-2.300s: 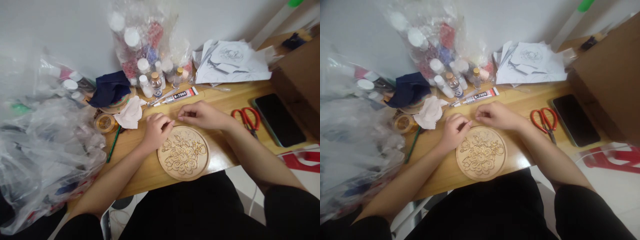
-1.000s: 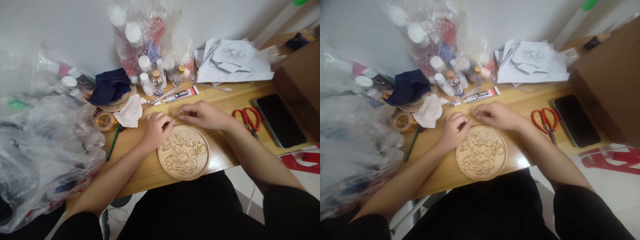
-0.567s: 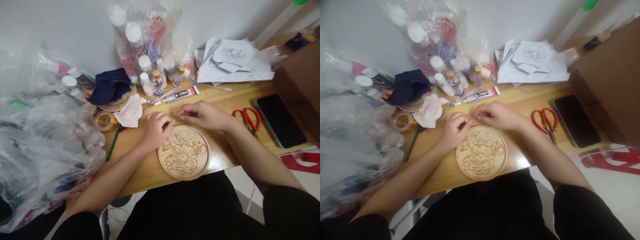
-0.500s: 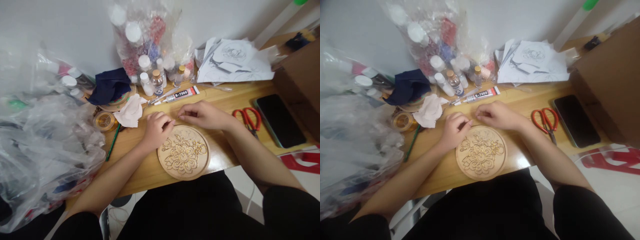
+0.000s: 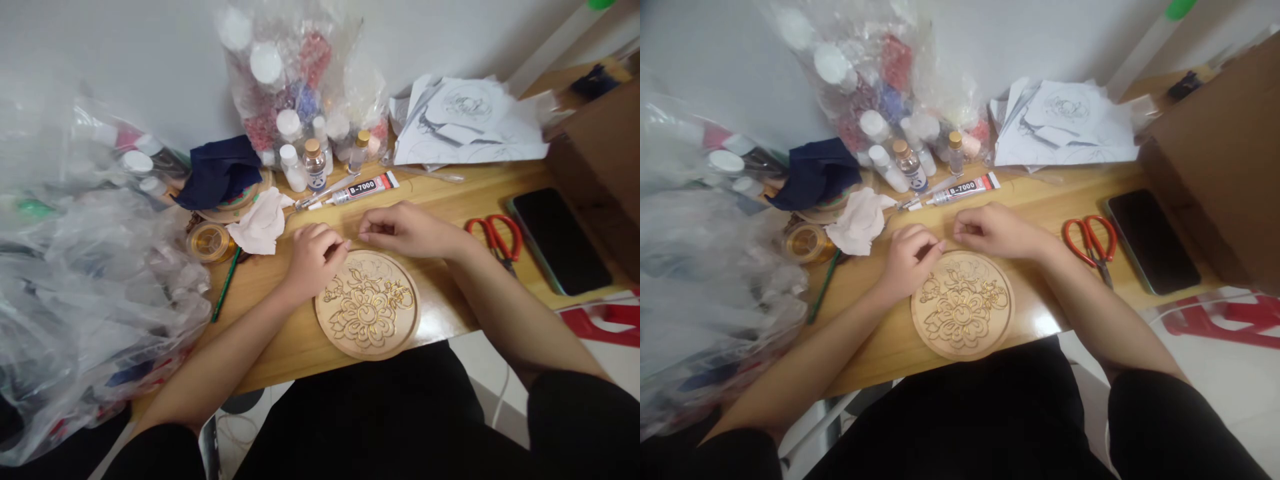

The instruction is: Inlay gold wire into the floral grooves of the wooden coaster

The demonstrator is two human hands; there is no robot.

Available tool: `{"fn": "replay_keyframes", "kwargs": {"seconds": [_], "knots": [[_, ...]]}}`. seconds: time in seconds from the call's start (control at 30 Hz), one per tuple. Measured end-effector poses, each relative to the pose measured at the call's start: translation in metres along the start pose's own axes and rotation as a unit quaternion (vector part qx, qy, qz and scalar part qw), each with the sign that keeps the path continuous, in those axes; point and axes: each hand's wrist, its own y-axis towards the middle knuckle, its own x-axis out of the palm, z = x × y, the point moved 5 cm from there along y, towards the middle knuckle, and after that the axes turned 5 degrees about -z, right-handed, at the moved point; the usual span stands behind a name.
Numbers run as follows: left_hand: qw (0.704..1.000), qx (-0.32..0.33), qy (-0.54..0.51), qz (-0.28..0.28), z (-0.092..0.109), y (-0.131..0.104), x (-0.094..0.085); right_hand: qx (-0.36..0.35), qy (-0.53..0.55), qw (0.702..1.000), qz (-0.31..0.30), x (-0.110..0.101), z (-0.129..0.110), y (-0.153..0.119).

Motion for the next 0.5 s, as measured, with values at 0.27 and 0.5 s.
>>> {"fn": "replay_keyframes", "kwargs": {"seconds": [0.27, 0.5], "knots": [[1.000, -0.005, -0.001, -0.003, -0.0007, 0.0008, 0.0000, 0.019, -0.006, 1.000, 0.012, 0.0000, 0.0014, 0.0006], [1.000, -0.008, -0.004, -0.011, -0.0008, 0.0010, 0.0005, 0.011, 0.004, 1.000, 0.021, -0.0015, 0.0008, 0.0010]]}}
